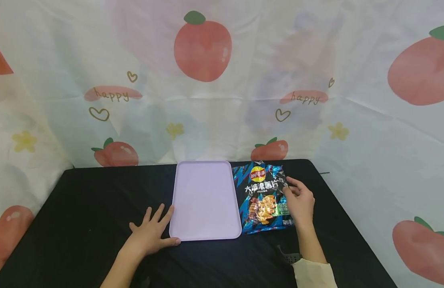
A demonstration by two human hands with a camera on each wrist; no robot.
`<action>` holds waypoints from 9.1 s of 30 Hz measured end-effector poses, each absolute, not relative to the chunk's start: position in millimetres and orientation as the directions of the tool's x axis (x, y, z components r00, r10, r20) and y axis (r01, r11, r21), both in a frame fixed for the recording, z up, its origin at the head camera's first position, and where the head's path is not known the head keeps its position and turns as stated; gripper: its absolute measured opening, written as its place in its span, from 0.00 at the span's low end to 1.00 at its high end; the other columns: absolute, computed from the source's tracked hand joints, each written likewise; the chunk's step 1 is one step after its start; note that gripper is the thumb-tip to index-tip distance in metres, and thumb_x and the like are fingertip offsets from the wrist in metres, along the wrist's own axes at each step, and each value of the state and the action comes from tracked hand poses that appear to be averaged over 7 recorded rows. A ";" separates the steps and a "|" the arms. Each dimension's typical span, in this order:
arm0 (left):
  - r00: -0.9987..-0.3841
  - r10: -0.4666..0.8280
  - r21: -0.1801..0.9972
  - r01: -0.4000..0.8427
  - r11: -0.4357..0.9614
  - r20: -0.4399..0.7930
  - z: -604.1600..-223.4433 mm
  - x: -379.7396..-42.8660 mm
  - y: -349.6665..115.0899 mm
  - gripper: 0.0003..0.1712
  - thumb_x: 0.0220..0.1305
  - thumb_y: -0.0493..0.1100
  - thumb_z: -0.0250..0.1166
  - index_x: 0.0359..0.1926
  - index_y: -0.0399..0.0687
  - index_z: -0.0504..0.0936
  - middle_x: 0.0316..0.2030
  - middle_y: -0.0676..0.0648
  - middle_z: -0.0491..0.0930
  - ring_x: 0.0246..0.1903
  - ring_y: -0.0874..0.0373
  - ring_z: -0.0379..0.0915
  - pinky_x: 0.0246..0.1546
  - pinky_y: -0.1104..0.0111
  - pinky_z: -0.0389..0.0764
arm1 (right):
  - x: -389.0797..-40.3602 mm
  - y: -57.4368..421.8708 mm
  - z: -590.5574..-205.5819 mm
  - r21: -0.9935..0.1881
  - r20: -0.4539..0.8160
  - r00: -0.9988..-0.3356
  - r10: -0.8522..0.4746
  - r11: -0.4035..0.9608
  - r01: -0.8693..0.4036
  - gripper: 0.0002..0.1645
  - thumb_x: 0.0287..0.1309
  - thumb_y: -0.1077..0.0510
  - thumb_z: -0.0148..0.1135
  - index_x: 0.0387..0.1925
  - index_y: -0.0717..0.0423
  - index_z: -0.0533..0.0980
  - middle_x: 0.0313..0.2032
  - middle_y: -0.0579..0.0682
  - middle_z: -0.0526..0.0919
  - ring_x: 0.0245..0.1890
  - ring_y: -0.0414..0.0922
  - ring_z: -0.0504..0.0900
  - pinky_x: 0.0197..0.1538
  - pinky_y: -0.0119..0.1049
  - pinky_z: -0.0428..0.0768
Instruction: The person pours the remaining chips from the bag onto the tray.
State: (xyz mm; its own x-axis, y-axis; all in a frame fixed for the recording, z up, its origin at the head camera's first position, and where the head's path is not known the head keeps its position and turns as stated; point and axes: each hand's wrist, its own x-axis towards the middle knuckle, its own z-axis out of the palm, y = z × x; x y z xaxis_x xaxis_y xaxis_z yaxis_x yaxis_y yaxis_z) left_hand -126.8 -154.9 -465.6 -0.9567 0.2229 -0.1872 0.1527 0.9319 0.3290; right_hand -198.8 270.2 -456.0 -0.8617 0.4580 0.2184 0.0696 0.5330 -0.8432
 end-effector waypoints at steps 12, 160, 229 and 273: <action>-0.957 0.222 0.343 0.148 0.928 -0.189 -463.9 -126.8 -155.4 0.60 0.50 0.73 0.69 0.78 0.54 0.56 0.76 0.35 0.53 0.72 0.23 0.44 0.48 0.16 0.48 | -182.3 249.6 -420.3 -0.817 0.463 -0.812 0.356 0.525 -0.236 0.19 0.65 0.58 0.64 0.57 0.46 0.81 0.39 0.56 0.89 0.28 0.31 0.80 0.28 0.24 0.72; -0.914 0.222 0.184 0.166 0.969 -0.339 -419.0 -164.3 -149.5 0.61 0.51 0.71 0.70 0.78 0.52 0.54 0.77 0.34 0.50 0.73 0.23 0.36 0.49 0.15 0.41 | -242.4 184.9 -262.1 -0.153 0.194 -0.726 -0.660 0.710 -0.687 0.18 0.64 0.60 0.65 0.50 0.35 0.86 0.37 0.45 0.90 0.12 0.39 0.60 0.17 0.31 0.49; -0.910 0.231 0.199 0.170 0.965 -0.343 -419.2 -166.4 -146.8 0.61 0.51 0.71 0.69 0.79 0.52 0.53 0.77 0.34 0.49 0.73 0.23 0.35 0.49 0.15 0.41 | -235.5 195.7 -257.2 -0.118 0.224 -0.719 -0.657 0.715 -0.690 0.18 0.65 0.60 0.63 0.51 0.36 0.85 0.41 0.46 0.90 0.12 0.40 0.59 0.18 0.32 0.49; -0.906 0.234 0.201 0.171 0.964 -0.352 -420.3 -167.2 -147.8 0.61 0.52 0.70 0.69 0.79 0.52 0.52 0.77 0.35 0.47 0.73 0.23 0.35 0.49 0.15 0.40 | -231.8 174.4 -235.8 -0.007 0.124 -0.716 -0.686 0.721 -0.692 0.20 0.65 0.59 0.62 0.51 0.32 0.85 0.40 0.44 0.90 0.13 0.41 0.64 0.16 0.33 0.53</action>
State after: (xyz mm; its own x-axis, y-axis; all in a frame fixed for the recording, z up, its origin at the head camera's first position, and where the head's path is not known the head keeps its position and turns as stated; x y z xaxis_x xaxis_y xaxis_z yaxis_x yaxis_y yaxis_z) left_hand -167.2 -147.8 -420.3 -0.9064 0.2344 -0.3515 0.1715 0.9645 0.2011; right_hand -231.8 174.4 -235.8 -0.7165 -0.6865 0.1241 -0.6924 0.7215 -0.0067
